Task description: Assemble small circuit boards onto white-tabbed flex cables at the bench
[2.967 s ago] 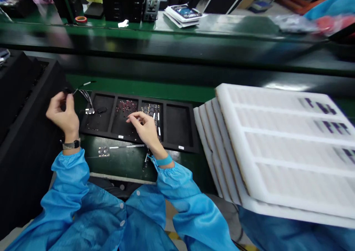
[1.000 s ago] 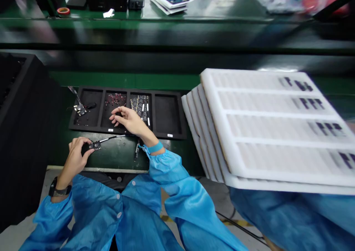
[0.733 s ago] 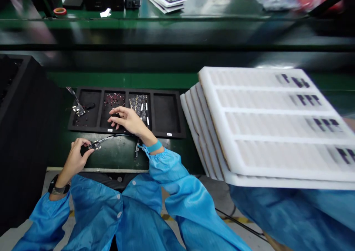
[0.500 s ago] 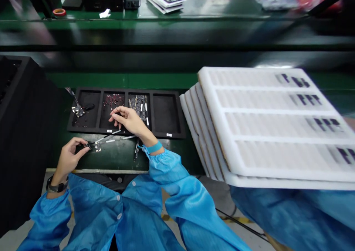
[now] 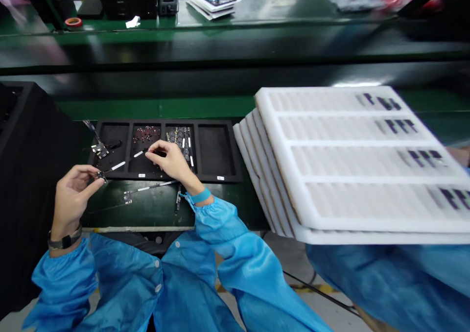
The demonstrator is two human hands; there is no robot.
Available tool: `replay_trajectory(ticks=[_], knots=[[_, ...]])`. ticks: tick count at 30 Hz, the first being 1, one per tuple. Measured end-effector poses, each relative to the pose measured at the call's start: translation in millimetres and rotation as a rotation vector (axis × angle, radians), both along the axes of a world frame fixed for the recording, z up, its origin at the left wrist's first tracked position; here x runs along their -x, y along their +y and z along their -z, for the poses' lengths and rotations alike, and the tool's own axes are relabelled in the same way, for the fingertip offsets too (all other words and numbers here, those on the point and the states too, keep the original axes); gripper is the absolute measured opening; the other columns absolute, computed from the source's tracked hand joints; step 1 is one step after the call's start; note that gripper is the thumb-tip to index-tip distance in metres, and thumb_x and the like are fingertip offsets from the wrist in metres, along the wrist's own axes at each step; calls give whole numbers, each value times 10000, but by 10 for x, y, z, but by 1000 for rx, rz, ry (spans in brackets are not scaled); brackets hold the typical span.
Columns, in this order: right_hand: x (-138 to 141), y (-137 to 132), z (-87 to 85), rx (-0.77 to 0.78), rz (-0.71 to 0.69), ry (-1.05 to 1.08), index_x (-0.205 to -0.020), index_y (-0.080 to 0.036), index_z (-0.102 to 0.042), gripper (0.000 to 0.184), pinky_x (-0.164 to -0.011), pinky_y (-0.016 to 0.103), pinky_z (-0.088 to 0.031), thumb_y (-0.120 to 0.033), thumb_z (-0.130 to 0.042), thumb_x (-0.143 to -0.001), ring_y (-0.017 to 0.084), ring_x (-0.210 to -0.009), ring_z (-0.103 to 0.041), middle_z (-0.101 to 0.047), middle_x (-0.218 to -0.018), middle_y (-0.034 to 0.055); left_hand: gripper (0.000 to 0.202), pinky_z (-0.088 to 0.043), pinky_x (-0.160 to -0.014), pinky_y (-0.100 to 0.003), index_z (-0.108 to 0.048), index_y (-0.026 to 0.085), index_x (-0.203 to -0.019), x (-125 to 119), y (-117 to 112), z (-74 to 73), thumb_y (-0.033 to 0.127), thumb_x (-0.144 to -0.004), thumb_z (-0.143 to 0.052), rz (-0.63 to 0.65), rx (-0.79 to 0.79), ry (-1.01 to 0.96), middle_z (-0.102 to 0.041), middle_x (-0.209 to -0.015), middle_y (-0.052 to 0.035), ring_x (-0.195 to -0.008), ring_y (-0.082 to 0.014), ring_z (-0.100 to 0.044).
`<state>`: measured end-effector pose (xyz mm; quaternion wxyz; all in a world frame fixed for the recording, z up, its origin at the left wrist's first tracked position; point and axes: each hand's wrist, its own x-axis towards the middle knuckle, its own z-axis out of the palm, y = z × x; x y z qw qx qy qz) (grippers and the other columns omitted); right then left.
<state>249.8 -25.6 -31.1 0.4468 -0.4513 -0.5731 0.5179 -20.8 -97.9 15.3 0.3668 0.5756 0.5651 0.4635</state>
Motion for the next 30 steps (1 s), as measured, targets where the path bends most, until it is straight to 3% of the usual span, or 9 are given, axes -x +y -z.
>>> replay_trajectory(ticks=[5, 10, 15, 20, 22, 26, 30], knots=[[-15, -1, -12, 27, -28, 1, -955, -184, -737, 380, -466, 278, -428, -540, -801, -839, 116, -509, -544, -687, -762, 20, 259, -600, -806, -333, -740, 228, -1009, -43, 206, -222, 284, -787, -863, 6, -62, -26, -727, -930, -32, -862, -199, -698], [-3, 4, -7, 28, -16, 60, -893, -202, -646, 285, -523, 261, -479, -436, -798, -839, 137, -646, -606, -712, -831, 41, 282, -602, -790, -319, -727, 211, -985, -151, 518, -306, 256, -747, -872, 57, -120, -98, -724, -912, -27, -840, -183, -701], [-9, 4, -5, 62, -30, 44, -929, -204, -658, 327, -475, 252, -439, -493, -788, -848, 121, -586, -565, -711, -811, 30, 317, -598, -770, -316, -699, 189, -991, -311, 801, -107, 272, -731, -861, 112, -93, -185, -715, -901, -30, -805, -173, -693], [-17, 0, 12, 66, -39, 2, -949, -199, -671, 324, -494, 269, -450, -505, -753, -881, 118, -562, -559, -706, -813, 26, 315, -576, -704, -286, -678, 181, -995, -381, 908, 136, 260, -737, -842, 120, -46, -276, -693, -846, -18, -729, -151, -670], [-20, 1, 17, 39, -50, -4, -954, -202, -673, 267, -580, 290, -506, -449, -747, -885, 136, -637, -605, -715, -865, 36, 314, -561, -680, -262, -684, 180, -988, -372, 917, 169, 243, -728, -850, 99, -41, -317, -694, -828, -11, -712, -139, -664], [-23, 6, 32, -51, -77, 28, -929, -213, -650, 213, -922, 374, -563, -337, -786, -823, 196, -929, -682, -716, -962, 46, 319, -539, -634, -224, -703, 172, -952, -343, 926, 173, 208, -686, -875, 70, -42, -417, -700, -794, -1, -674, -116, -652], [-19, 4, 60, -40, -119, 53, -967, -218, -614, 265, -988, 400, -537, -273, -795, -782, 198, -941, -678, -689, -967, 34, 326, -539, -614, -217, -711, 172, -934, -340, 934, 178, 197, -663, -890, 67, -30, -454, -706, -788, 0, -663, -114, -657]])
